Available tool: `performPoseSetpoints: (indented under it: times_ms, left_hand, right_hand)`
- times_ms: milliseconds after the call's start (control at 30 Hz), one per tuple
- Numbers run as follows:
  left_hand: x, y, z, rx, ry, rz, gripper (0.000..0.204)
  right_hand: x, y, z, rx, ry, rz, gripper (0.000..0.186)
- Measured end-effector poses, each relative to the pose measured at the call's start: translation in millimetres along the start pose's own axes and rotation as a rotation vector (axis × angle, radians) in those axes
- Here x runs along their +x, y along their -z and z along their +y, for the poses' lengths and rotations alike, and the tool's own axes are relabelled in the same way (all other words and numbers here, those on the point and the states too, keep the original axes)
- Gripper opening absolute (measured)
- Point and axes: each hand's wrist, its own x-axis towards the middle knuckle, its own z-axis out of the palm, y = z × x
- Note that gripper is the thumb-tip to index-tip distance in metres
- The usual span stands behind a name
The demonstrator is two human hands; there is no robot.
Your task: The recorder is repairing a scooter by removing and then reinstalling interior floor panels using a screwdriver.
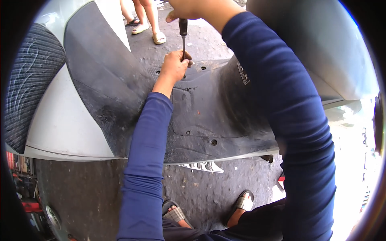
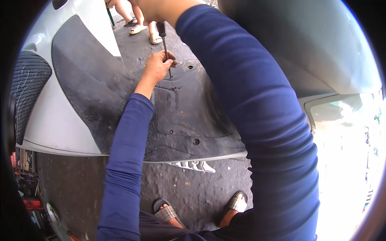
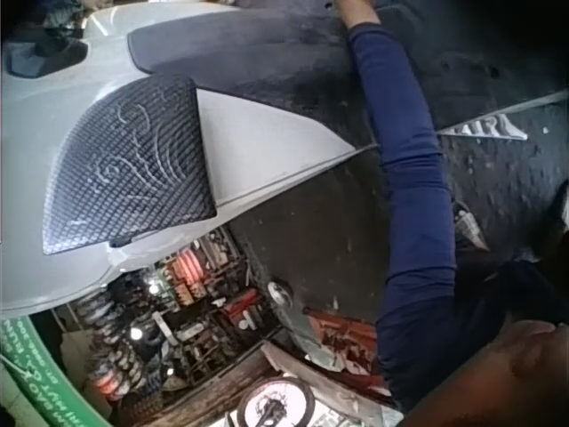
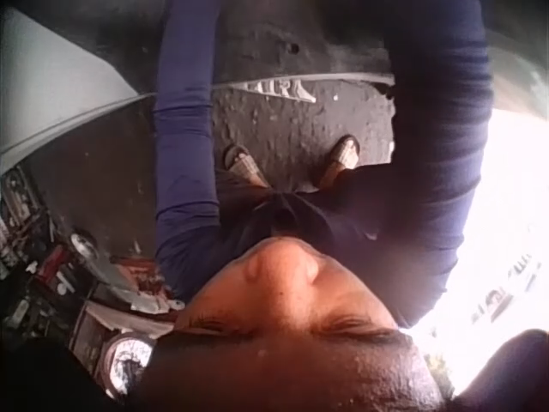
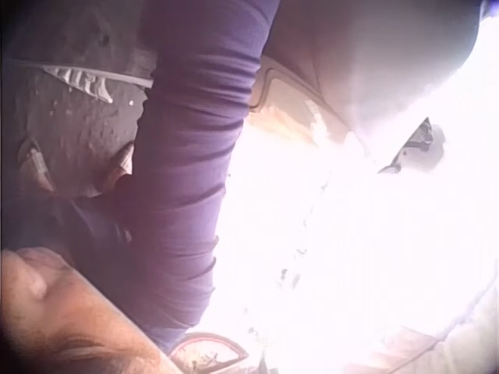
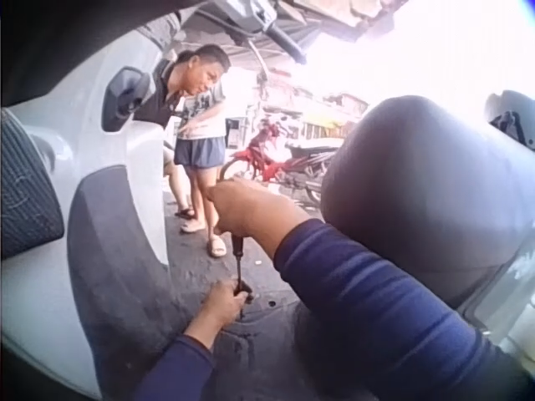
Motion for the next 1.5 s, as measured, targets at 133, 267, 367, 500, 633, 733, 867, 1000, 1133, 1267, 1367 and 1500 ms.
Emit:
performPoseSetpoints:
  times_ms: [133, 267, 367, 500, 633, 733, 867, 1000, 1133, 1267, 1367, 1500]
  left_hand:
    - [6.6, -5.1, -7.5, -0.112, -0.006, -0.072, 0.012]
    - [3.6, -2.1, -19.9, -0.151, -0.062, -0.025, 0.013]
    - [2.4, -5.9, -16.6, -0.236, 0.030, 0.045, 0.017]
    - [3.9, -7.9, -12.2, -0.248, 0.042, 0.025, 0.015]
    - [4.6, -4.1, -13.5, -0.238, 0.024, -0.054, 0.018]
    - [4.2, -1.4, -21.2, -0.262, 0.051, -0.075, 0.020]
    - [4.3, -8.8, -20.8, -0.253, 0.022, -0.056, 0.016]
    - [5.1, -5.0, -31.3, -0.241, -0.009, -0.057, 0.017]
    - [5.5, -7.3, -30.0, -0.197, 0.029, -0.067, 0.018]
    - [9.7, -8.7, -28.9, -0.259, 0.037, -0.119, 0.017]
    - [4.6, 0.4, -36.8, -0.242, -0.071, -0.105, 0.015]
    - [-71.4, 11.6, 67.5, 0.044, -0.290, 0.021, 0.009]
  right_hand:
    - [13.9, -19.3, -0.6, -0.320, -0.104, -0.053, 0.025]
    - [18.9, -17.8, -16.6, -0.455, -0.225, -0.042, 0.024]
    - [15.5, -6.3, -7.2, -0.403, 0.210, -0.108, 0.022]
    - [37.3, -33.2, -2.5, -0.461, 0.136, -0.016, 0.022]
    - [40.5, -37.3, -8.2, -0.416, -0.099, -0.009, 0.021]
    - [31.2, -8.7, -4.1, -0.423, 0.201, -0.192, 0.020]
    - [25.2, -24.9, -0.2, -0.515, 0.278, -0.047, 0.019]
    - [31.8, -26.5, -6.2, -0.447, 0.103, -0.083, 0.019]
    - [31.3, -29.8, -8.4, -0.488, 0.071, -0.129, 0.020]
    - [25.8, -44.4, 0.6, -0.479, -0.021, 0.110, 0.019]
    - [7.2, -22.1, -25.4, -0.305, -0.118, 0.143, 0.015]
    - [-134.6, 68.2, -84.7, -0.319, -0.327, 0.101, 0.015]
